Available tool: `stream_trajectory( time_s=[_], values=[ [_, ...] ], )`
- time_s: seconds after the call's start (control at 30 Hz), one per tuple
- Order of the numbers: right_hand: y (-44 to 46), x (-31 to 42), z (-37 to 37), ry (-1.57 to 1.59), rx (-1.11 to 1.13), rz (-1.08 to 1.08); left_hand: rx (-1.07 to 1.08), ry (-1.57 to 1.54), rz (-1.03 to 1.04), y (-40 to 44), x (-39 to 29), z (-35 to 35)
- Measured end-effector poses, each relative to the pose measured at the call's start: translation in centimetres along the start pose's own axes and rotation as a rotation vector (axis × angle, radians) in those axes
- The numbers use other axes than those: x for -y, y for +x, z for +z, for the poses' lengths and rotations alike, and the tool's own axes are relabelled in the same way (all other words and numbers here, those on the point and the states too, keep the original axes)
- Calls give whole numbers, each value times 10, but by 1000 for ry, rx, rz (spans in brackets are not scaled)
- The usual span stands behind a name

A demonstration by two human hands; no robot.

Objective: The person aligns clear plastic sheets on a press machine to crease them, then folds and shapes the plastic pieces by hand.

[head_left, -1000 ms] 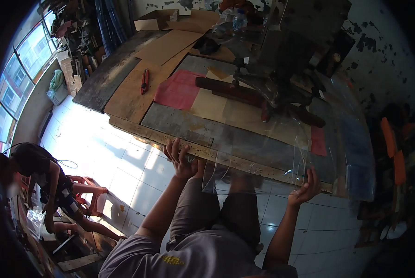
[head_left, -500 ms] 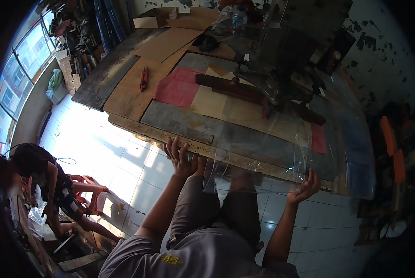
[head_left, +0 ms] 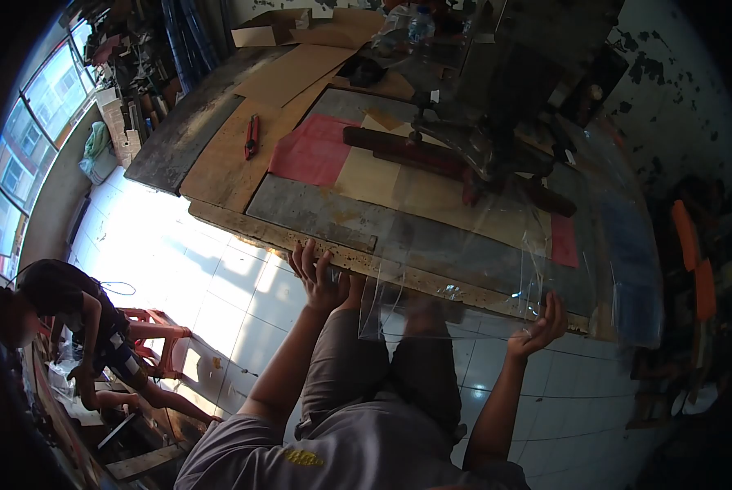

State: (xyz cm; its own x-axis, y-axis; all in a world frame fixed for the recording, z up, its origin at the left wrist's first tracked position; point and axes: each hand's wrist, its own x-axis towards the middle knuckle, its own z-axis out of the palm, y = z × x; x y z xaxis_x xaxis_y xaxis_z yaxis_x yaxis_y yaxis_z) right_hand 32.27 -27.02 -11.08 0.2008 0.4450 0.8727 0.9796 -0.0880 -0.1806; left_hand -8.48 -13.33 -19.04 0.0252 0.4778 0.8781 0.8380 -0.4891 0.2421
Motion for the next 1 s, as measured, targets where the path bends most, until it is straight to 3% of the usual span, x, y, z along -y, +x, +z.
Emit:
stream_trajectory(
  time_s=[0.27,0.37,0.57,0.67,0.77,0.87,1.0],
  values=[
    [-4,0,5,149,-28,68,12,-14,-14,-2,1,0],
    [0,2,-5,111,64,77,34,-7,-28,-4,2,-1],
    [16,13,-19,356,149,250,7,-24,-16,-5,2,1],
    [39,17,-32,208,313,162,10,-43,-32,-4,-1,0],
    [54,7,-25,437,464,284,-4,-57,-25,-3,0,1],
    [88,20,-29,838,603,643,-12,-66,-25,-3,-1,-1],
    [119,17,-19,780,763,584,-24,-91,-44,-4,1,0]
  ],
)
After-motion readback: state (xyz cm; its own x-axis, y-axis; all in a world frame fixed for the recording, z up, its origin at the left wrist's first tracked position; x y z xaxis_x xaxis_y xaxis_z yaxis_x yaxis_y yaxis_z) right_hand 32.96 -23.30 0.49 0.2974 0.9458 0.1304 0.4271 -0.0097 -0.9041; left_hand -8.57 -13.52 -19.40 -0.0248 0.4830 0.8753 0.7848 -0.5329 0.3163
